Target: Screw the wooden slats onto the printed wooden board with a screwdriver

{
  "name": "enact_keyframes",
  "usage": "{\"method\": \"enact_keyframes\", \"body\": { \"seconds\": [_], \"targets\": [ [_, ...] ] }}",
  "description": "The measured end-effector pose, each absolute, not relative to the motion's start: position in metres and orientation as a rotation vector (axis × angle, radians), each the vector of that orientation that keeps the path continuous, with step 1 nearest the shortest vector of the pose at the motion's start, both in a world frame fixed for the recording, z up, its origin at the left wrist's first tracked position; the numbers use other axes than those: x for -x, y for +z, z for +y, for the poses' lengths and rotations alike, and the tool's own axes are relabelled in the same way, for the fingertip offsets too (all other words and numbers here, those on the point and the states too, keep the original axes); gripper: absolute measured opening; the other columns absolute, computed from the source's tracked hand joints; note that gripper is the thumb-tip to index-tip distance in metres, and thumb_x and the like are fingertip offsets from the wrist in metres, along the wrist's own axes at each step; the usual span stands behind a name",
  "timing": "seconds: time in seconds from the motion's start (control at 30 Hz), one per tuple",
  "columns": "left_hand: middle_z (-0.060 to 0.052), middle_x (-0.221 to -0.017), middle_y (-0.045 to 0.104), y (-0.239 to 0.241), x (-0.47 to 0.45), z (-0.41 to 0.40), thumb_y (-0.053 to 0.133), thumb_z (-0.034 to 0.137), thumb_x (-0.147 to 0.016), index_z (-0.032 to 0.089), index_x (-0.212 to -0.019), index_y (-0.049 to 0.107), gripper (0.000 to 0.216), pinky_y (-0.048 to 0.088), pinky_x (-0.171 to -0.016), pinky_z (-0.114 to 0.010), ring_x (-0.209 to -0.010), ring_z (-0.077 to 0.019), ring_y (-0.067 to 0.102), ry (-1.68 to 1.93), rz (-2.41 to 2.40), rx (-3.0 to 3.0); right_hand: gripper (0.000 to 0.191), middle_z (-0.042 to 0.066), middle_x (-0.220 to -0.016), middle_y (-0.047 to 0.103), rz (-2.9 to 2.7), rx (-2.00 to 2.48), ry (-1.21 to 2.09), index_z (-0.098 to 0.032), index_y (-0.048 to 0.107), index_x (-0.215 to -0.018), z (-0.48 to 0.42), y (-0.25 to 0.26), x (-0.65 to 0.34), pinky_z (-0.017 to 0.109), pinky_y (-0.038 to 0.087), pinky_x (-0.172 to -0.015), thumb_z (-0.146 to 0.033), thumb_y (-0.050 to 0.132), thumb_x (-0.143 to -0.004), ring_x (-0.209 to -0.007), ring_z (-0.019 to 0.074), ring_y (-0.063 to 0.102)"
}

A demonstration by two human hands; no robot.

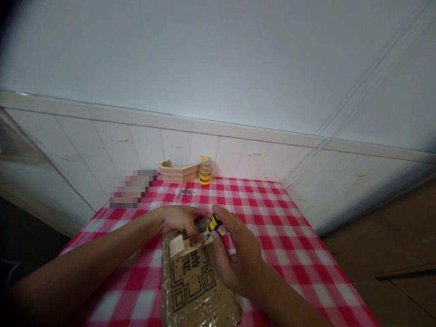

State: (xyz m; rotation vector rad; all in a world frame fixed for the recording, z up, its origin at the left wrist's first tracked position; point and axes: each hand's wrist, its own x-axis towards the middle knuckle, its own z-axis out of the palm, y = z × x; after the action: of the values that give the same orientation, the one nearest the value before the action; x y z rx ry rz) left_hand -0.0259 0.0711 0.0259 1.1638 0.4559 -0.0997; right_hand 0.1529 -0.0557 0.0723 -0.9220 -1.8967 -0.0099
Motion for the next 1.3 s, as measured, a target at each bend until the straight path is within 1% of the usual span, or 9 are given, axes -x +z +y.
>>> {"method": "enact_keyframes", "body": {
  "seconds": [0.13,0.37,0.47,0.57,0.67,0.77,0.9,1.13,1.3],
  "targets": [
    [-0.008,-0.083,0.075,0.0257,0.0268,0.0717,0.080,0.019,-0.058,0.011,-0.092,0.073,0.036,0.057,-0.058,-0.032,-0.063,-0.0201,0.070,-0.092,0.420,-1.175,0.071,0.010,-0.120,0.069,-1.914,0.891,-0.044,-0.029,0.040,-0.151,-0.0532,0.0749,-0.1515,0.040,0.065,-0.086,0.000,0.057,-0.088,-0.101,0.0231,0.072],
    [-0.008,-0.082,0.075,0.0280,0.0263,0.0722,0.081,0.018,-0.056,0.012,-0.091,0.072,0.036,0.057,-0.057,-0.031,-0.065,-0.0206,0.070,-0.092,0.457,-1.196,0.071,0.008,-0.115,0.069,-1.888,0.897,-0.040,-0.030,0.042,-0.150,-0.0503,0.0770,-0.1500,0.036,0.065,-0.078,-0.001,0.058,-0.087,-0.095,0.0223,0.070],
    [-0.007,-0.081,0.075,0.0272,0.0262,0.0721,0.080,0.015,-0.055,0.012,-0.093,0.071,0.039,0.057,-0.055,-0.030,-0.063,-0.0208,0.071,-0.074,0.458,-1.187,0.071,0.008,-0.118,0.068,-1.893,0.872,-0.011,-0.029,0.042,-0.150,-0.0506,0.0755,-0.1509,0.037,0.065,-0.080,0.000,0.059,-0.087,-0.097,0.0225,0.070],
    [-0.007,-0.081,0.075,0.0266,0.0265,0.0718,0.079,0.015,-0.058,0.012,-0.093,0.071,0.036,0.057,-0.055,-0.029,-0.062,-0.0201,0.071,-0.058,0.414,-1.185,0.071,0.010,-0.122,0.067,-1.895,0.875,0.056,-0.029,0.041,-0.151,-0.0519,0.0717,-0.1528,0.043,0.064,-0.084,0.000,0.056,-0.088,-0.103,0.0251,0.070],
    [-0.007,-0.081,0.075,0.0263,0.0266,0.0718,0.079,0.015,-0.058,0.012,-0.092,0.071,0.035,0.057,-0.055,-0.028,-0.063,-0.0196,0.071,-0.055,0.405,-1.190,0.070,0.010,-0.126,0.066,-1.869,0.903,0.080,-0.031,0.040,-0.151,-0.0536,0.0683,-0.1541,0.044,0.065,-0.084,-0.001,0.054,-0.089,-0.104,0.0258,0.071],
    [-0.007,-0.082,0.075,0.0268,0.0265,0.0719,0.081,0.016,-0.057,0.012,-0.092,0.071,0.037,0.058,-0.056,-0.030,-0.063,-0.0201,0.071,-0.067,0.440,-1.186,0.068,0.010,-0.123,0.066,-1.849,0.939,0.047,-0.031,0.041,-0.151,-0.0544,0.0678,-0.1538,0.043,0.065,-0.083,-0.003,0.054,-0.090,-0.101,0.0245,0.072],
    [-0.007,-0.083,0.075,0.0285,0.0261,0.0716,0.083,0.018,-0.053,0.013,-0.094,0.071,0.042,0.059,-0.060,-0.033,-0.065,-0.0207,0.071,-0.090,0.508,-1.176,0.068,0.010,-0.120,0.067,-1.870,0.926,0.015,-0.029,0.040,-0.151,-0.0538,0.0699,-0.1528,0.044,0.064,-0.086,-0.002,0.053,-0.090,-0.101,0.0246,0.071],
    [-0.007,-0.079,0.075,0.0262,0.0260,0.0734,0.079,0.020,-0.059,0.013,-0.090,0.072,0.033,0.059,-0.056,-0.034,-0.056,-0.0199,0.069,-0.110,0.415,-1.213,0.069,0.008,-0.114,0.068,-1.872,0.902,-0.037,-0.028,0.043,-0.149,-0.0496,0.0720,-0.1530,0.039,0.064,-0.083,-0.001,0.058,-0.088,-0.098,0.0228,0.070],
    [-0.007,-0.079,0.075,0.0295,0.0263,0.0729,0.080,0.018,-0.058,0.013,-0.089,0.072,0.032,0.059,-0.055,-0.034,-0.059,-0.0212,0.070,-0.112,0.437,-1.196,0.070,0.007,-0.114,0.067,-1.866,0.882,-0.033,-0.028,0.043,-0.150,-0.0491,0.0712,-0.1511,0.035,0.064,-0.079,-0.001,0.060,-0.087,-0.094,0.0208,0.069]
  ]
}}
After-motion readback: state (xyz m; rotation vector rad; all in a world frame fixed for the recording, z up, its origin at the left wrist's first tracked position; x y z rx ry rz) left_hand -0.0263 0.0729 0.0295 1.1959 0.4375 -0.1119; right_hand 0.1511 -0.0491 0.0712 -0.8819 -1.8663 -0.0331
